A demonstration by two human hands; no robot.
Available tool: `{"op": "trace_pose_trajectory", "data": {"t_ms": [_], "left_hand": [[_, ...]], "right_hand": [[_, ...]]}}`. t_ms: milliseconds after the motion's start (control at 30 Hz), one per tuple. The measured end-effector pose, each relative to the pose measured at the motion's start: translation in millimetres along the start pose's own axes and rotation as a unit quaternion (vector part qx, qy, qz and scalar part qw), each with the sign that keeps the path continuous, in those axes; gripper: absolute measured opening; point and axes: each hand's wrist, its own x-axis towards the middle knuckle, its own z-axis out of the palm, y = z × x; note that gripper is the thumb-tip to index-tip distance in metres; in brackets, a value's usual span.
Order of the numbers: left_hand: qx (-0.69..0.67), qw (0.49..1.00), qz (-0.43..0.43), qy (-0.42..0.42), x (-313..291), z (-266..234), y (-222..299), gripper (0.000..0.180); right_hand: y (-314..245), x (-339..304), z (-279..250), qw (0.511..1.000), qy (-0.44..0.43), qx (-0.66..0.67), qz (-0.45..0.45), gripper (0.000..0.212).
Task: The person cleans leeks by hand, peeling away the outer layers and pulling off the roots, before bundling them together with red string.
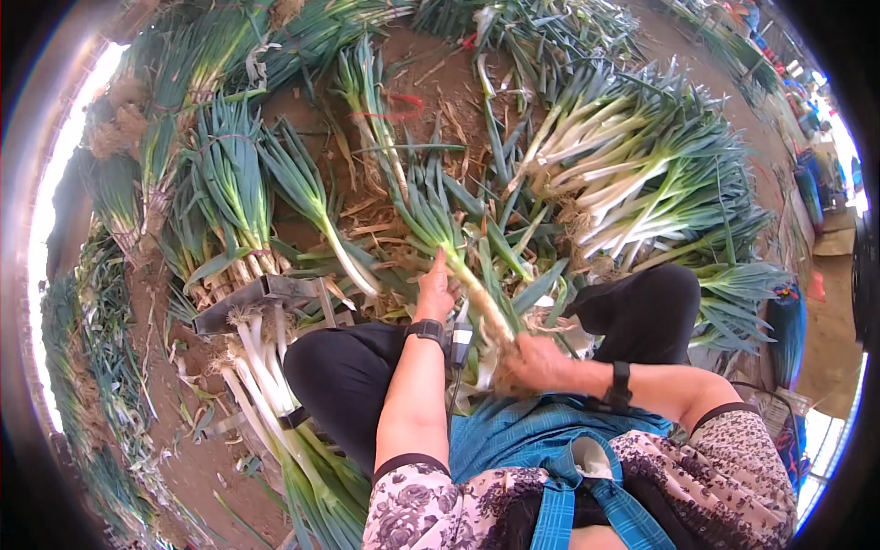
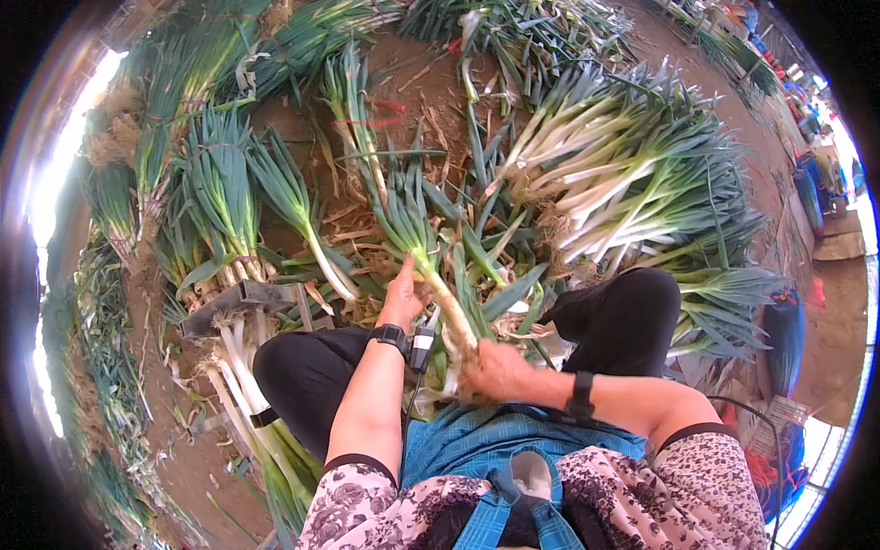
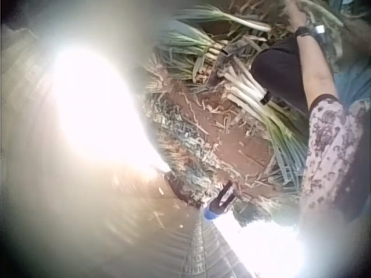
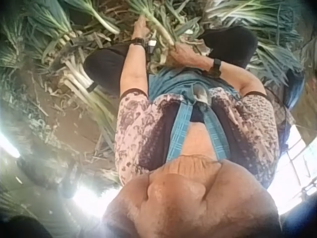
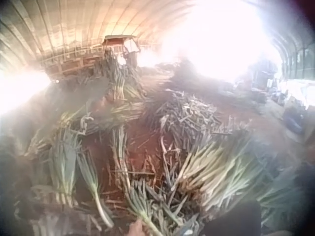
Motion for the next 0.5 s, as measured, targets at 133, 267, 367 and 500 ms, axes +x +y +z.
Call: {"op": "trace_pose_trajectory", "data": {"t_ms": [133,267,367,500], "left_hand": [[-0.118,0.993,0.004,0.015,8.3,-0.5,-30.0,0.034],[-0.134,0.988,-0.012,-0.072,-2.3,-8.1,-36.7,0.033],[-0.118,0.982,-0.005,-0.148,-35.0,18.9,-25.5,0.032],[-0.164,0.955,-0.019,-0.247,-60.4,37.0,-2.0,0.026]], "right_hand": [[2.8,-31.8,2.9,0.988,-0.137,-0.026,-0.066,0.049],[40.8,43.0,-2.0,0.994,-0.104,0.013,0.035,0.077],[36.6,102.9,-28.5,0.963,-0.018,0.210,0.168,0.069],[24.6,141.2,-28.1,0.899,0.009,0.423,0.110,0.048]]}}
